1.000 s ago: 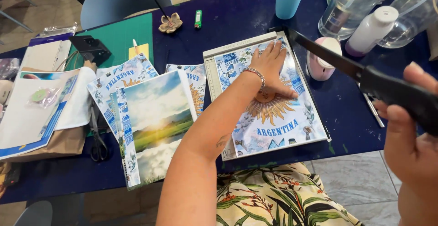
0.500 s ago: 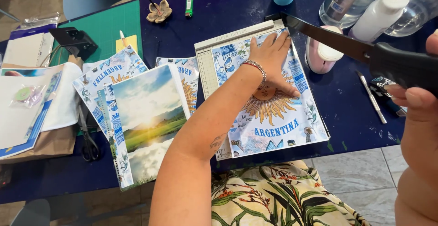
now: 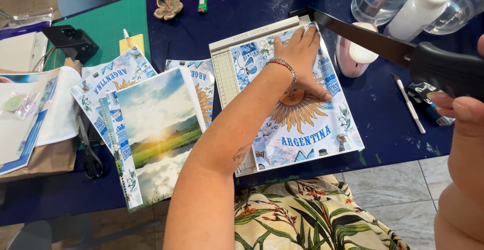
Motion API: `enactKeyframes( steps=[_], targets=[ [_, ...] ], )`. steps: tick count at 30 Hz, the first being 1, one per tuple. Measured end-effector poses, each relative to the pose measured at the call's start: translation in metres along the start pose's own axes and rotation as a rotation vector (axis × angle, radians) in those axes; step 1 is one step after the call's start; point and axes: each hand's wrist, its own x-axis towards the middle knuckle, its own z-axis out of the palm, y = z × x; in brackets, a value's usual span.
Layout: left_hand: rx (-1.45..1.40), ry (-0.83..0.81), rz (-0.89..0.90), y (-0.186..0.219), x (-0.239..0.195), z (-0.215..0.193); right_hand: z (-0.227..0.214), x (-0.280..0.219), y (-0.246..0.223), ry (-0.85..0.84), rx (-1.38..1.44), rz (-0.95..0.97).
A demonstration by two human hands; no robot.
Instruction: Trimming the edges of printed sheets using a manual paper cutter
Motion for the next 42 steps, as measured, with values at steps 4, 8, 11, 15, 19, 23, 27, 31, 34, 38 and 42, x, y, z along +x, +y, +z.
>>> enactKeyframes(
  steps=[4, 8, 11, 15, 19, 23, 27, 31, 34, 38, 42],
  targets=[
    [0.010, -0.006, -0.008, 0.001, 0.003, 0.001, 0.001, -0.002, 0.000, 0.028, -0.004, 0.019],
    [0.010, -0.015, -0.010, 0.000, 0.004, 0.001, -0.005, -0.005, 0.011, -0.006, -0.028, 0.062],
    [0.010, -0.013, -0.008, 0.000, 0.005, 0.002, 0.005, -0.006, -0.005, 0.030, -0.055, 0.081],
    [0.021, -0.003, -0.014, 0.000, 0.006, 0.003, 0.020, -0.001, -0.047, 0.069, -0.128, 0.087],
    [0.015, -0.012, -0.015, 0.001, 0.005, 0.002, 0.015, -0.003, -0.035, 0.051, -0.131, 0.081],
    [0.010, -0.015, -0.018, 0.001, 0.004, 0.002, 0.015, -0.003, -0.034, 0.044, -0.100, 0.162],
    [0.007, -0.020, -0.017, 0.001, 0.005, 0.002, 0.025, -0.001, -0.059, 0.079, -0.124, 0.140],
    [0.004, -0.023, -0.022, 0.001, 0.004, 0.002, 0.003, 0.009, -0.014, 0.003, 0.042, 0.210],
    [-0.006, -0.022, -0.014, 0.000, 0.005, 0.002, 0.020, 0.008, -0.053, 0.075, 0.062, 0.247],
    [0.001, -0.024, -0.022, 0.002, 0.005, 0.002, 0.042, 0.005, -0.132, 0.063, -0.192, 0.052],
    [0.014, -0.032, -0.042, 0.005, 0.005, 0.001, 0.049, 0.003, -0.163, 0.080, -0.259, 0.066]
  ],
)
